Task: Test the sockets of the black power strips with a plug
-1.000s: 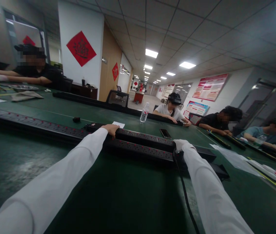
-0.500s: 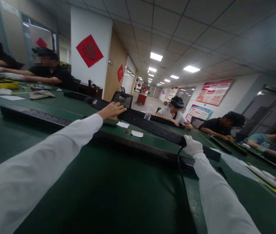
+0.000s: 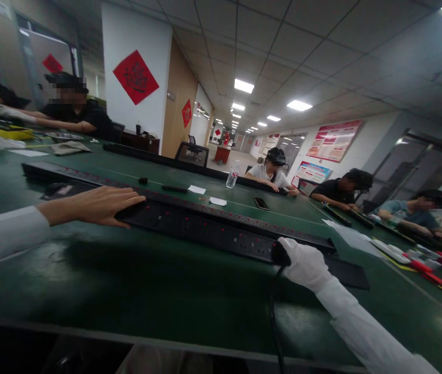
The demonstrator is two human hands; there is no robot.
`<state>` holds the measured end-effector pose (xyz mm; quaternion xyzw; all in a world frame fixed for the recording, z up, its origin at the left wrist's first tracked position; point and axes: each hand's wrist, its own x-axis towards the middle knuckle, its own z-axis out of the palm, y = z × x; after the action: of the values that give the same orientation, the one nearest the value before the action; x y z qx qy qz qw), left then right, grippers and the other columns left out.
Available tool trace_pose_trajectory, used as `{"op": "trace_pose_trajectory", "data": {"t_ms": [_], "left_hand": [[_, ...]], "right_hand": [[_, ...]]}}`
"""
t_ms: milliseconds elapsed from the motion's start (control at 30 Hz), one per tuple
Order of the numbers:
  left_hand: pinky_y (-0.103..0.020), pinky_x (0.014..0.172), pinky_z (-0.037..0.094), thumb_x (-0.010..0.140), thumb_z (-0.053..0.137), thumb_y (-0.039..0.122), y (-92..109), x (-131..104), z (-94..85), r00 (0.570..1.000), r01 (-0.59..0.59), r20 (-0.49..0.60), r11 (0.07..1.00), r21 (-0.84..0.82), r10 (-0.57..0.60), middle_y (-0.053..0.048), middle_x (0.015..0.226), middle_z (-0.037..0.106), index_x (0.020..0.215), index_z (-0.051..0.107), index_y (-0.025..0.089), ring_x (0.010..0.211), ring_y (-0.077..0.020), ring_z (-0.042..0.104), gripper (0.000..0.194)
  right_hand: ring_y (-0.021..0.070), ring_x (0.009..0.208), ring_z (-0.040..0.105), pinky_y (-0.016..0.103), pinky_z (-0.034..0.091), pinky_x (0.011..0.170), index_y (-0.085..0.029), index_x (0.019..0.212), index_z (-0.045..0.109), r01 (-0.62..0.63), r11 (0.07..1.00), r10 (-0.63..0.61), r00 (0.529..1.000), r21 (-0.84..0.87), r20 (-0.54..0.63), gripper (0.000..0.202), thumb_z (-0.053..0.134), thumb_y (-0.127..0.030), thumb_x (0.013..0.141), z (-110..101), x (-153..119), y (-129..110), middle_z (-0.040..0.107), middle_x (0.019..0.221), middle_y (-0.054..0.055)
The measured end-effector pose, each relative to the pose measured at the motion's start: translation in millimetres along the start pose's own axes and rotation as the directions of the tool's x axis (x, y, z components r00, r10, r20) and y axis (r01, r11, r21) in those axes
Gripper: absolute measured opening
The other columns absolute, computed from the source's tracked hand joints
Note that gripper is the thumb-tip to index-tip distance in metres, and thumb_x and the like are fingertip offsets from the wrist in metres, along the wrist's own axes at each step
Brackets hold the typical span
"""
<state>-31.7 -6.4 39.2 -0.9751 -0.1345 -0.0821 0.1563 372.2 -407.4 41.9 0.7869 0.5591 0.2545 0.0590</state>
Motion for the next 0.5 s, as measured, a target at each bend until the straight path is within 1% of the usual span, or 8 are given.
{"op": "trace_pose_trajectory", "data": {"t_ms": [67, 133, 233, 333, 367, 433, 467, 500], "left_hand": [[-0.033, 0.095, 0.027, 0.069, 0.045, 0.063, -0.7, -12.8, 9.9, 0.998, 0.022, 0.067, 0.998, -0.060, -0.018, -0.008, 0.125, 0.043, 0.129, 0.031, 0.017, 0.111, -0.0217, 0.040, 0.076], [-0.033, 0.096, 0.025, 0.074, 0.040, 0.060, -0.1, -21.2, 18.1, 0.993, 0.042, 0.111, 0.994, -0.105, -0.030, -0.009, 0.128, 0.041, 0.130, 0.029, 0.015, 0.114, -0.0205, 0.037, 0.072], [-0.035, 0.098, 0.023, 0.079, 0.033, 0.057, -2.4, -28.4, 30.4, 0.984, 0.080, 0.169, 0.986, -0.146, -0.055, -0.010, 0.131, 0.036, 0.131, 0.026, 0.014, 0.119, -0.0206, 0.033, 0.067], [-0.038, 0.098, 0.023, 0.081, 0.029, 0.057, -10.8, -31.4, 42.2, 0.969, 0.134, 0.232, 0.974, -0.184, -0.089, -0.008, 0.136, 0.031, 0.133, 0.021, 0.019, 0.122, -0.0221, 0.030, 0.065], [-0.039, 0.097, 0.025, 0.081, 0.028, 0.057, -13.5, -31.7, 45.4, 0.965, 0.150, 0.242, 0.970, -0.193, -0.101, -0.007, 0.137, 0.029, 0.133, 0.019, 0.022, 0.123, -0.0226, 0.030, 0.064], [-0.039, 0.095, 0.029, 0.081, 0.027, 0.058, -16.2, -30.8, 50.2, 0.964, 0.168, 0.241, 0.964, -0.204, -0.117, -0.005, 0.137, 0.030, 0.134, 0.016, 0.026, 0.122, -0.0229, 0.031, 0.063], [-0.039, 0.093, 0.031, 0.080, 0.027, 0.058, -15.1, -28.9, 51.3, 0.968, 0.168, 0.220, 0.964, -0.204, -0.122, -0.004, 0.135, 0.033, 0.133, 0.019, 0.026, 0.120, -0.0225, 0.035, 0.062], [-0.037, 0.092, 0.034, 0.080, 0.027, 0.060, -11.8, -25.4, 51.4, 0.976, 0.177, 0.159, 0.965, -0.194, -0.147, -0.002, 0.132, 0.039, 0.131, 0.025, 0.026, 0.117, -0.0214, 0.039, 0.062]], "right_hand": [[0.0269, 0.085, 0.057, 0.033, 0.039, 0.069, -0.019, 0.119, 0.043, -0.009, 0.998, 0.007, 0.999, 0.062, 0.039, 0.064, 0.055, -0.050, 0.065, 2.8, -0.5, -20.5, 0.052, 0.115, 0.011], [0.0259, 0.086, 0.057, 0.032, 0.040, 0.068, -0.019, 0.119, 0.043, 0.008, 0.995, -0.013, 0.999, 0.095, 0.046, 0.063, 0.057, -0.049, 0.064, 5.4, 8.2, -33.4, 0.055, 0.111, 0.011], [0.0225, 0.080, 0.058, 0.032, 0.041, 0.066, -0.018, 0.110, 0.051, 0.061, 0.988, -0.067, 0.997, 0.143, 0.039, 0.062, 0.063, -0.051, 0.059, 11.2, 31.9, -41.9, 0.060, 0.099, 0.008], [0.0143, 0.070, 0.057, 0.031, 0.043, 0.066, -0.016, 0.095, 0.057, 0.118, 0.969, -0.122, 0.993, 0.215, 0.003, 0.051, 0.057, -0.057, 0.066, 18.4, 56.3, -42.8, 0.062, 0.084, 0.004], [0.0134, 0.067, 0.057, 0.029, 0.043, 0.064, -0.017, 0.089, 0.060, 0.128, 0.961, -0.126, 0.992, 0.243, -0.025, 0.051, 0.061, -0.059, 0.060, 20.2, 62.1, -42.2, 0.062, 0.079, 0.002], [0.0132, 0.062, 0.057, 0.024, 0.042, 0.059, -0.019, 0.077, 0.063, 0.129, 0.944, -0.099, 0.989, 0.305, -0.112, 0.054, 0.069, -0.060, 0.041, 21.8, 67.7, -40.0, 0.063, 0.069, 0.000], [0.0135, 0.060, 0.057, 0.022, 0.041, 0.056, -0.021, 0.071, 0.064, 0.111, 0.935, -0.053, 0.983, 0.337, -0.178, 0.054, 0.072, -0.058, 0.033, 21.5, 67.3, -37.9, 0.063, 0.066, -0.001], [0.0134, 0.059, 0.057, 0.021, 0.041, 0.055, -0.022, 0.068, 0.065, 0.091, 0.924, 0.004, 0.969, 0.372, -0.246, 0.051, 0.073, -0.057, 0.031, 20.6, 65.0, -34.7, 0.063, 0.064, -0.002]]}}
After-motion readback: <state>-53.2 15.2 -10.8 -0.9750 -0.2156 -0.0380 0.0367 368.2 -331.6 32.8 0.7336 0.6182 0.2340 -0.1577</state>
